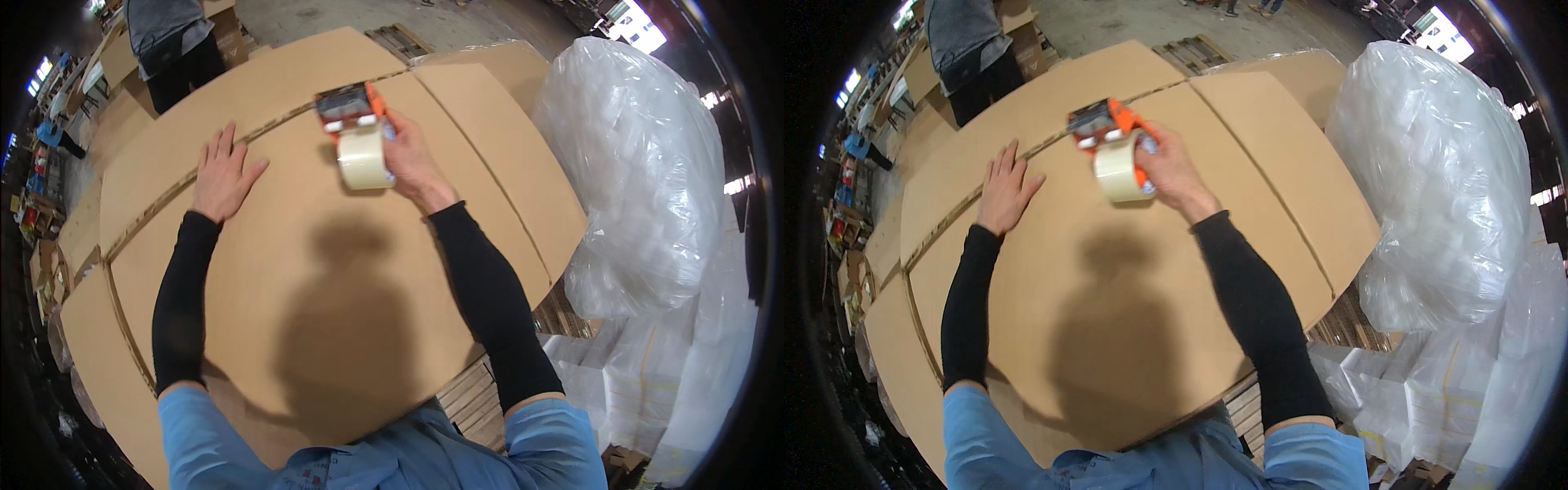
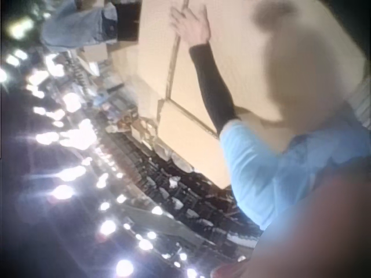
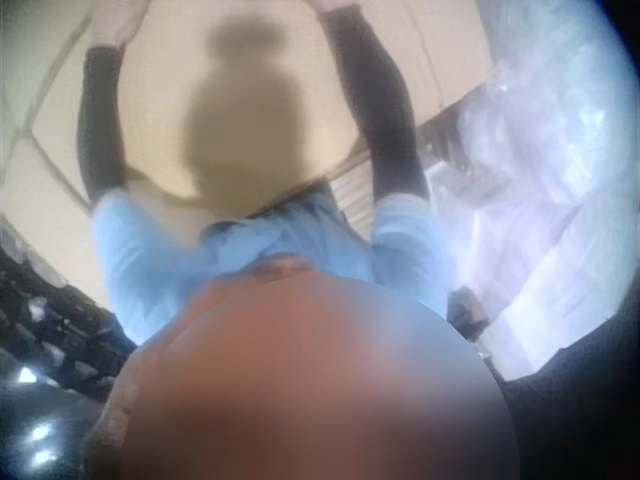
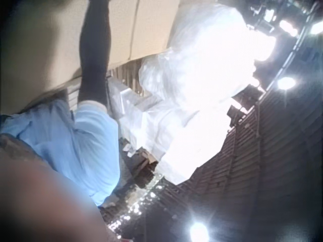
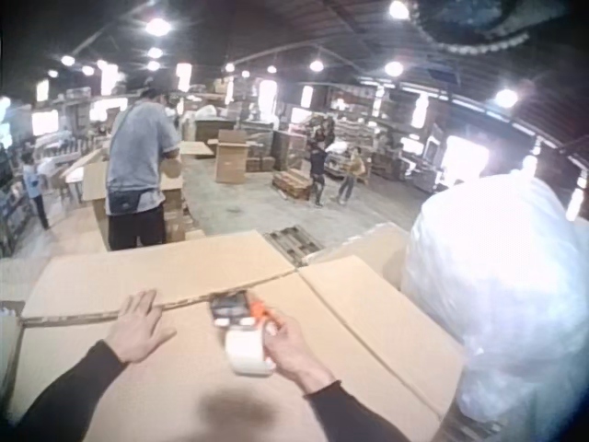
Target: The person places a chair wrapped in protective material into a cardboard box, adds foam padding, and seals the box with packing tape. The person uses a tape dispenser to apply tape along the box seams and folds the flaps to close the package.
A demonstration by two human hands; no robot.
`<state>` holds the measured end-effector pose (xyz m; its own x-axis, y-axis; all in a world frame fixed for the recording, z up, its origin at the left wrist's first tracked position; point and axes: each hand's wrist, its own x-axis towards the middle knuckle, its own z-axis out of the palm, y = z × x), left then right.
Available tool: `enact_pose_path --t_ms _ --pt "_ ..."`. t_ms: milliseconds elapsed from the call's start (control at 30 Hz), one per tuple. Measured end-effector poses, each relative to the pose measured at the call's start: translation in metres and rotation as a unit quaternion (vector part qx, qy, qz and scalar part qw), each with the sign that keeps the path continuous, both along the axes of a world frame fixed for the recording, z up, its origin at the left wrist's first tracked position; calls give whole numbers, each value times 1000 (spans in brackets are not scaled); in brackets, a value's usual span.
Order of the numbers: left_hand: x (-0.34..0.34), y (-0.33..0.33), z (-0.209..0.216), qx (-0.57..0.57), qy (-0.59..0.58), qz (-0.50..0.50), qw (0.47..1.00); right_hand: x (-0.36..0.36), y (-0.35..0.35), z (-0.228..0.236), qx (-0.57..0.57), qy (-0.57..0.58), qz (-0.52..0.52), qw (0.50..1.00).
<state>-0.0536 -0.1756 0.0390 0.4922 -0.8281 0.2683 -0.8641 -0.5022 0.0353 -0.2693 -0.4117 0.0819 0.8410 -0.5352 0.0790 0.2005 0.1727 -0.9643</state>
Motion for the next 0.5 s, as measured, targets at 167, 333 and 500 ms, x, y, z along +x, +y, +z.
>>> enact_pose_path --t_ms 167,333,500 --pt "-12 -7 19 23 12 -3 1000 -59 -136 -4 -209 44 -149 965" --pt "-81 -77 47 32 4 -114 993 -45 -139 -31 -196 33 -254 947" --pt "-125 -176 21 -7 27 -206 978 -42 -131 -20 -190 5 -270 944"
